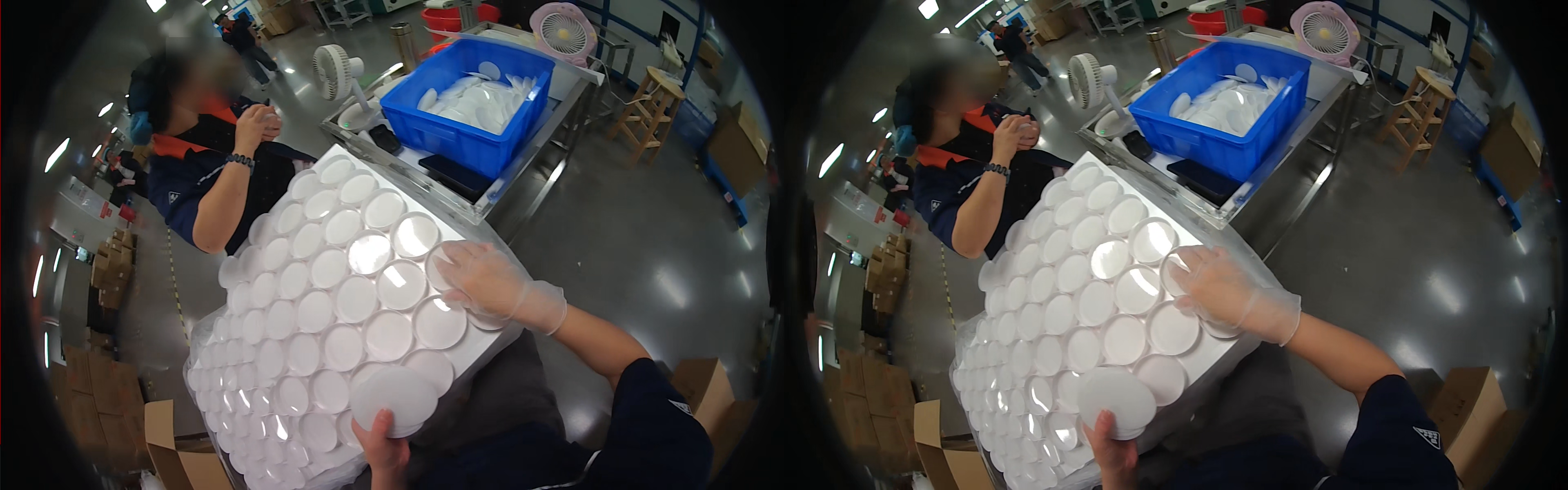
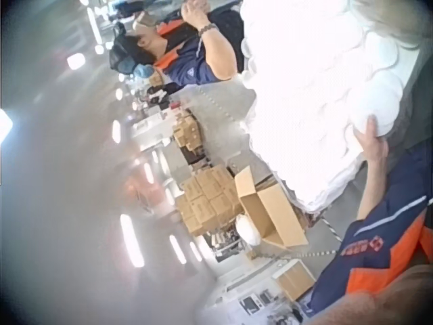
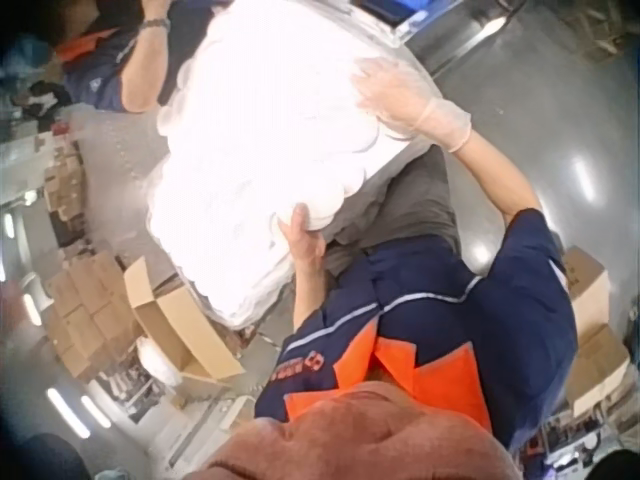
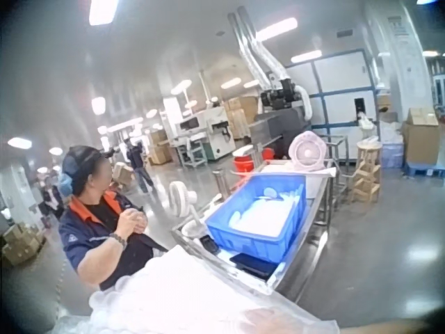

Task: The person places circular foam discs into plastic lids arranged in trays by hand, and stacks and arranges the trays with a coworker.

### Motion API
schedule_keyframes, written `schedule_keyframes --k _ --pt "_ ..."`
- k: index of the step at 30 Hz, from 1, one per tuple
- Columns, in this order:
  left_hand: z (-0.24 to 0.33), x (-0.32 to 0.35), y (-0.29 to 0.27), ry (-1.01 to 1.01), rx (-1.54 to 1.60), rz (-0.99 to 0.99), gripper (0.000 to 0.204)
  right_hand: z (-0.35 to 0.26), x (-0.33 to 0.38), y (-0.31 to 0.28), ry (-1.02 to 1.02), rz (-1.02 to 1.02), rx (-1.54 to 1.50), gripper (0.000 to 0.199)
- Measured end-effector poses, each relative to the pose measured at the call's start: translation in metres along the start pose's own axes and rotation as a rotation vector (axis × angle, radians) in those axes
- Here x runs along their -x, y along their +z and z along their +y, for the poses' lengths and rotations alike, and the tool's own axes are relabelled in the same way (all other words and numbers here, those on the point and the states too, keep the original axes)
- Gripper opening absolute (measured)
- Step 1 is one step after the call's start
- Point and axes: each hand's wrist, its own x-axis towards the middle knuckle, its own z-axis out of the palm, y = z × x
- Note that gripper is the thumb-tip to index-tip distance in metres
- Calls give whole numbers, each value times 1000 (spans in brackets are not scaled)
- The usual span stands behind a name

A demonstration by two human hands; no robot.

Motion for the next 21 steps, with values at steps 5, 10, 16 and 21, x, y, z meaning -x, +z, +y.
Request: schedule_keyframes --k 5,10,16,21 --pt "-1 4 -5 -25 20 -39 47 1 -10 -5 -53 -108 3 43" --pt "3 9 -6 1 29 -63 47 1 -17 -4 -41 -219 36 44" --pt "6 25 -5 -14 70 -81 44 2 -14 3 -127 -84 21 40" --pt "12 49 -11 -55 125 -146 44 6 -10 -18 -186 -88 -8 34"
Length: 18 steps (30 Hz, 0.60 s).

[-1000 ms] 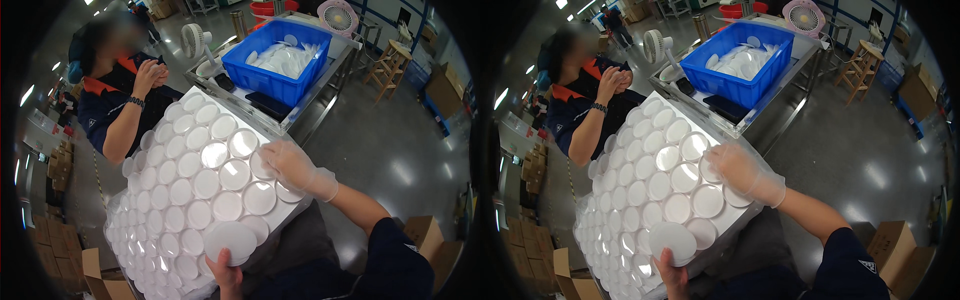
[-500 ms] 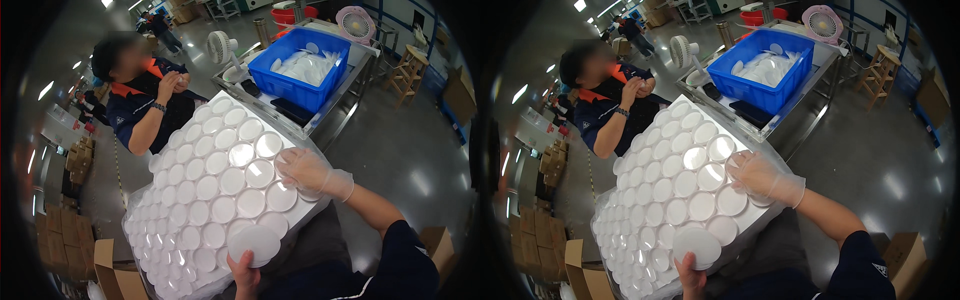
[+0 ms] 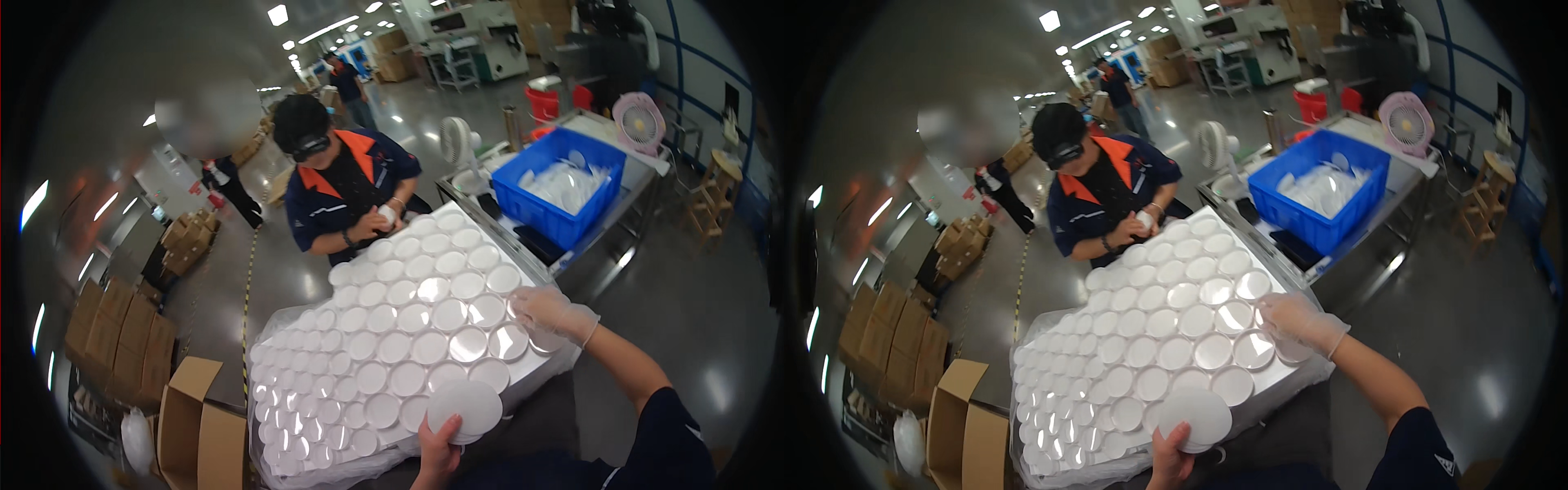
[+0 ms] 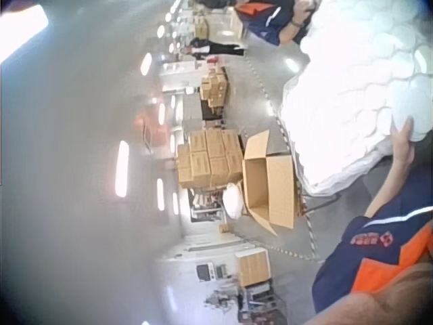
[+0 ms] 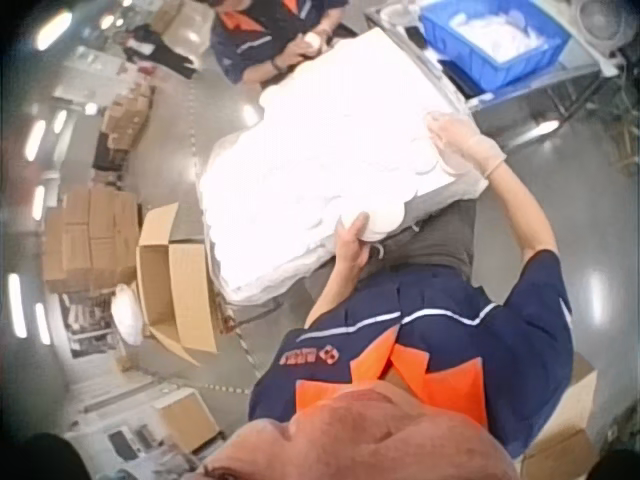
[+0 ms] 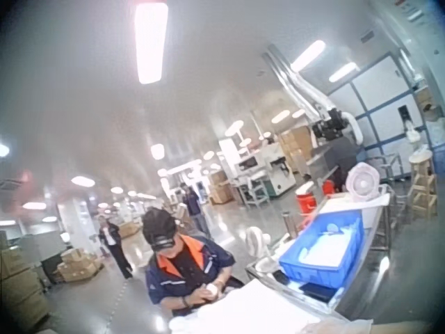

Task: The person places circular foam discs into plastic lids arranged in trays by hand, and stacks and arranges the trays with a coworker.

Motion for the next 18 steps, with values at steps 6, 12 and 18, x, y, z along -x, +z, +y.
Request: schedule_keyframes --k 6,12,18 --pt "0 44 -42 21 4 27 47 -174 28 -44 9 43 -1052 47" --pt "-23 71 -84 -75 272 6 43 -280 65 -5 49 291 -952 35" --pt "-44 75 -94 124 220 13 37 -289 64 2 135 399 -972 21"
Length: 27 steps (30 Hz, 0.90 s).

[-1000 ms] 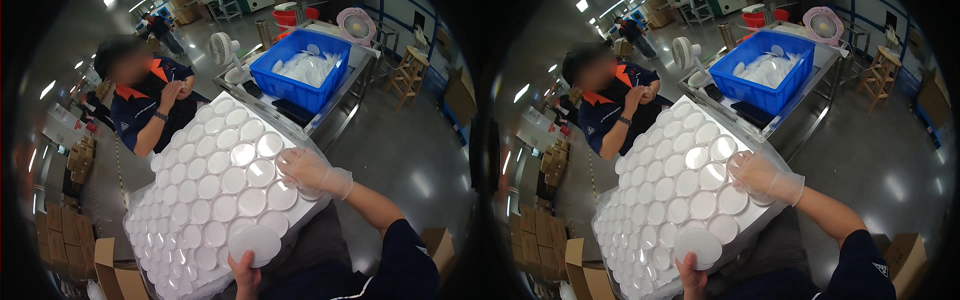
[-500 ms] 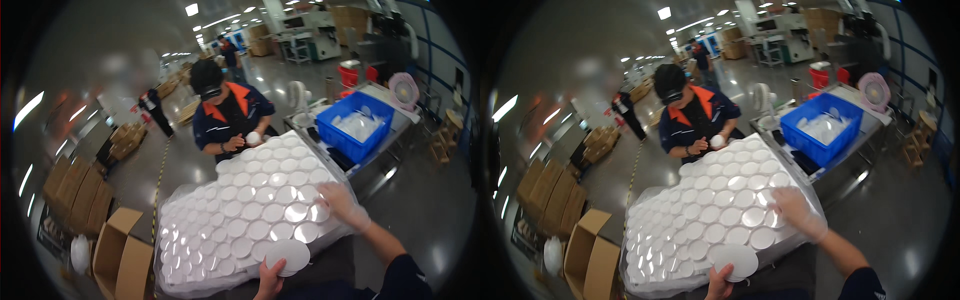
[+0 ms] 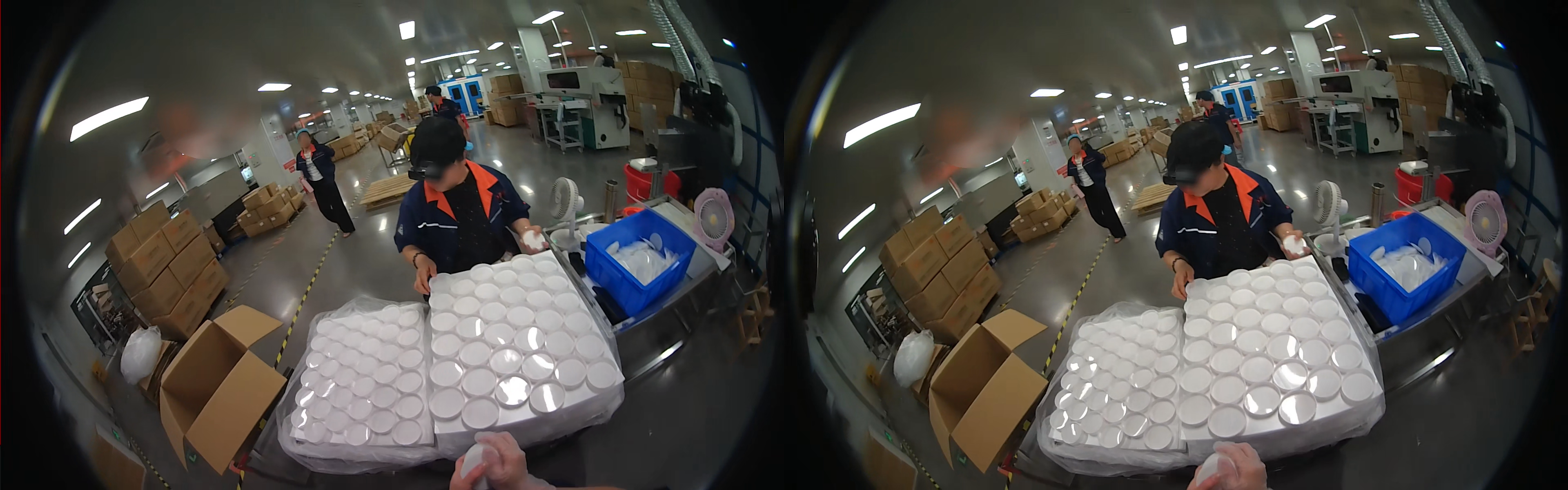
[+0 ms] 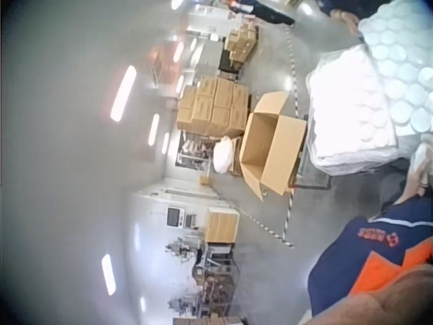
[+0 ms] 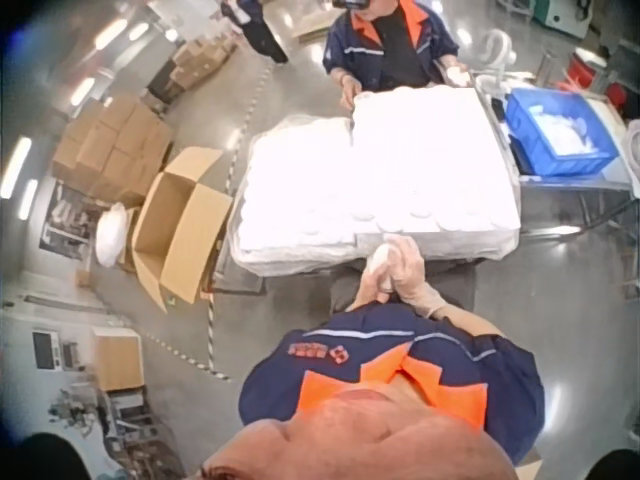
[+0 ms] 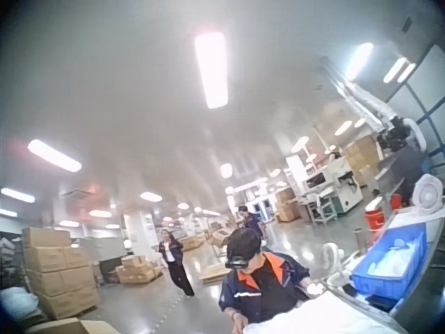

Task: The person places circular foam discs into plastic lids arranged in trays by hand, and stacks and arranges the trays with a coworker.

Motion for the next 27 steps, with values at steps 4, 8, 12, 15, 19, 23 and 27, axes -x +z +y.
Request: schedule_keyframes --k 4,8,12,15,19,23,27 --pt "-16 -9 -22 152 -568 181 39 4 2 11 -71 79 -103 21" --pt "-7 1 -9 164 -656 41 41 4 5 9 -78 132 -74 24" --pt "2 1 8 152 -745 -131 42 7 12 3 -43 187 -70 26" --pt "3 -16 5 395 -852 -64 45 -1 -2 -4 -54 147 -20 24" --pt "55 17 -36 83 -311 365 61 34 -30 -69 -23 123 290 27" --pt "106 3 -84 34 -111 286 54 128 -54 -205 167 626 608 15" --pt "112 -13 -72 -28 -267 205 55 180 -46 -243 403 481 519 17"
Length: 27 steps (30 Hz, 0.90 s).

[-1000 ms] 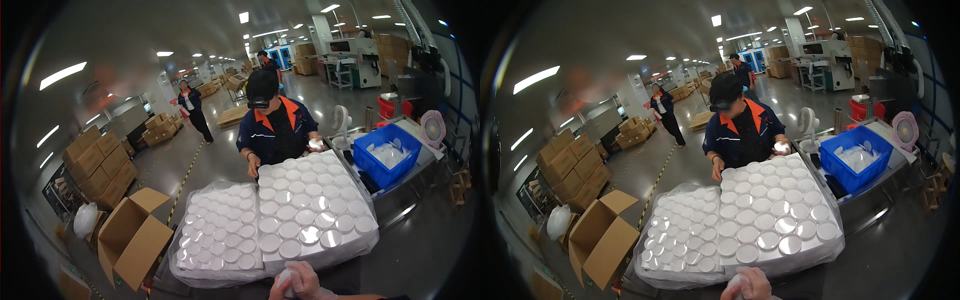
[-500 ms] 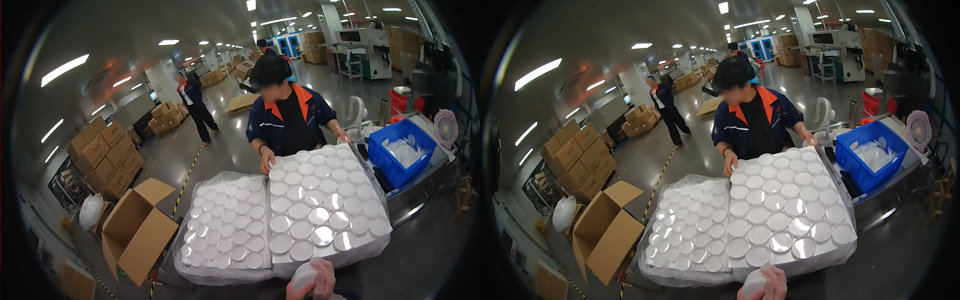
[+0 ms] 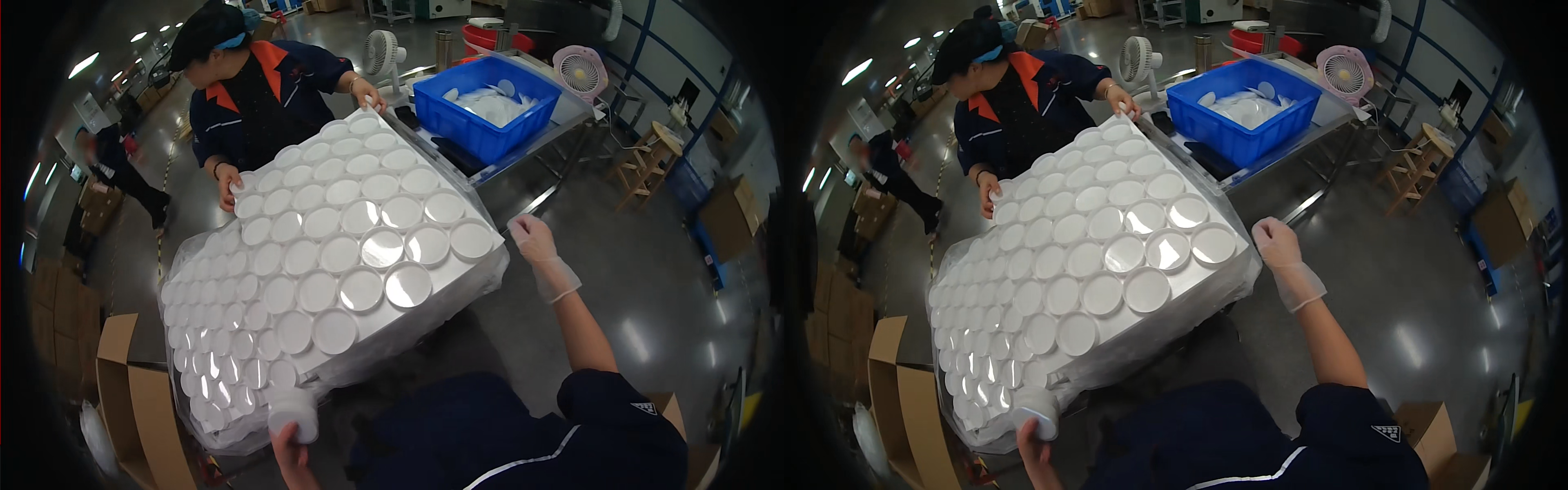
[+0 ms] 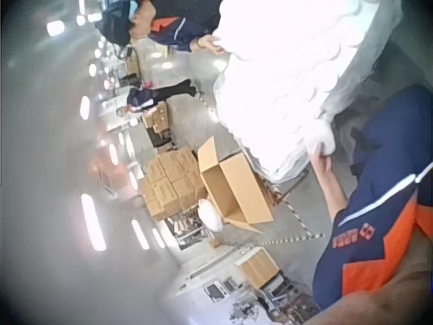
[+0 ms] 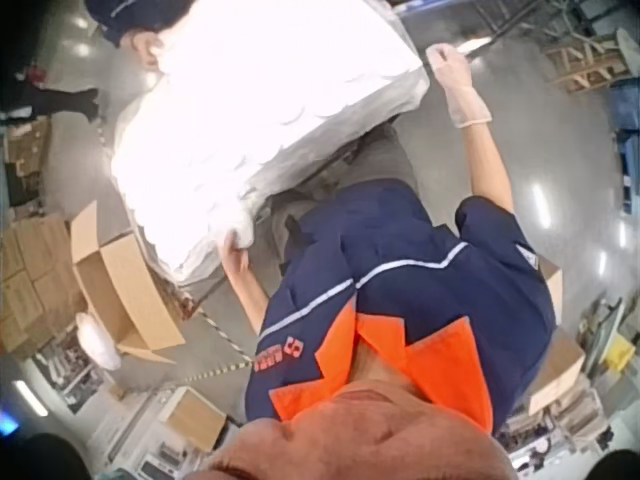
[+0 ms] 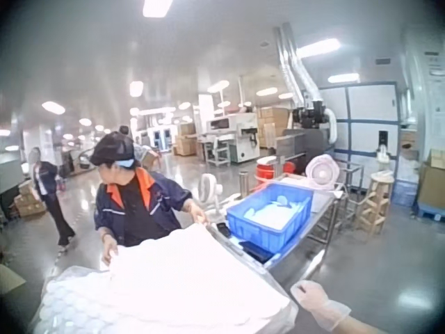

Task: The person places circular foam discs into plastic lids arranged in trays by hand, and stacks and arranges the trays with a coworker.

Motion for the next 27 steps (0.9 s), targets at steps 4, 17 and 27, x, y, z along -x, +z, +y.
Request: schedule_keyframes --k 4,17,27 --pt "6 -12 19 -28 -376 -124 52 8 0 17 327 -451 -205 19" --pt "12 -36 33 187 -1033 -383 58 6 -11 24 292 -340 -238 11" --pt "10 -49 36 103 -927 -286 58 24 -25 15 318 -557 -276 13"
